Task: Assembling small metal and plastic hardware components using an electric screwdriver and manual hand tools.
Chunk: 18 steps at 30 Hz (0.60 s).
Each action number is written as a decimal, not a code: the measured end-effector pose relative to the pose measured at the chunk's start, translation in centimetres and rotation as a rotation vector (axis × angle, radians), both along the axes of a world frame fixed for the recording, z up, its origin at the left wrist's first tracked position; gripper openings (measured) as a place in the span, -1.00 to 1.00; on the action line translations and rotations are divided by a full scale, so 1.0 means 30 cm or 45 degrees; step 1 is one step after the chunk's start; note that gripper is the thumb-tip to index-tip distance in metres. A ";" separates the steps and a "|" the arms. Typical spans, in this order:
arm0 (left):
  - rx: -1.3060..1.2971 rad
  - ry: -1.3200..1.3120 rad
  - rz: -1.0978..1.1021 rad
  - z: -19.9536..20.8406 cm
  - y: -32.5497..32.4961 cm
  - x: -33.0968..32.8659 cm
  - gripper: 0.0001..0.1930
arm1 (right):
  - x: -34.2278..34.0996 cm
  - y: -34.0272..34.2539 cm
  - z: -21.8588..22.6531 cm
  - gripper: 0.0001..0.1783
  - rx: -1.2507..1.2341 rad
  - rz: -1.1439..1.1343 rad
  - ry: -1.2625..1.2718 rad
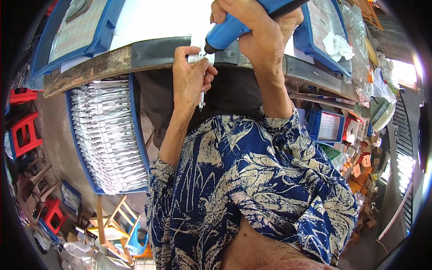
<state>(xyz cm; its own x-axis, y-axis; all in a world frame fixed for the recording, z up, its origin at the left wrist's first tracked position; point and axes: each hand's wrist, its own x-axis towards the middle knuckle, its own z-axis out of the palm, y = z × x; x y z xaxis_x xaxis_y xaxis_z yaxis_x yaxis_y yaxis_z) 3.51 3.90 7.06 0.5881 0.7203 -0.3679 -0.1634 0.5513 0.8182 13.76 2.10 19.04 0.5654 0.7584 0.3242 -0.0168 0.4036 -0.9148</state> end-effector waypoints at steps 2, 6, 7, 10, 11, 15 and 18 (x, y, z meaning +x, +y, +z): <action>-0.006 -0.012 -0.007 0.000 -0.003 0.008 -0.76 | 0.005 -0.004 0.001 -0.58 -0.001 0.000 -0.001; -0.017 -0.020 0.008 0.003 -0.004 0.006 -0.75 | 0.009 0.003 -0.010 -0.58 0.018 0.024 -0.013; -0.019 -0.020 0.009 0.005 -0.005 0.006 -0.75 | 0.009 0.005 -0.015 -0.58 0.017 0.025 -0.013; -0.012 0.006 0.011 0.004 -0.005 0.004 -0.75 | 0.007 0.011 -0.024 -0.59 0.033 0.014 -0.049; -0.015 -0.004 0.016 0.001 -0.006 0.003 -0.75 | 0.006 0.011 -0.025 -0.59 0.037 0.024 -0.042; -0.004 0.008 0.021 0.004 -0.007 0.007 -0.75 | 0.005 0.013 -0.019 -0.60 0.030 0.015 -0.037; -0.017 0.007 0.023 0.005 -0.008 0.006 -0.76 | 0.008 0.012 -0.019 -0.60 0.038 0.026 -0.050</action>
<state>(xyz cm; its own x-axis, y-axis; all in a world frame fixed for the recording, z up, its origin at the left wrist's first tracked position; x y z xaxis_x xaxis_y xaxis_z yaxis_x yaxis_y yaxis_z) 3.70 3.65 7.22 0.5732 0.7255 -0.3809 -0.1690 0.5595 0.8114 14.00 2.45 18.46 0.5363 0.7593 0.3687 0.0102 0.4309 -0.9023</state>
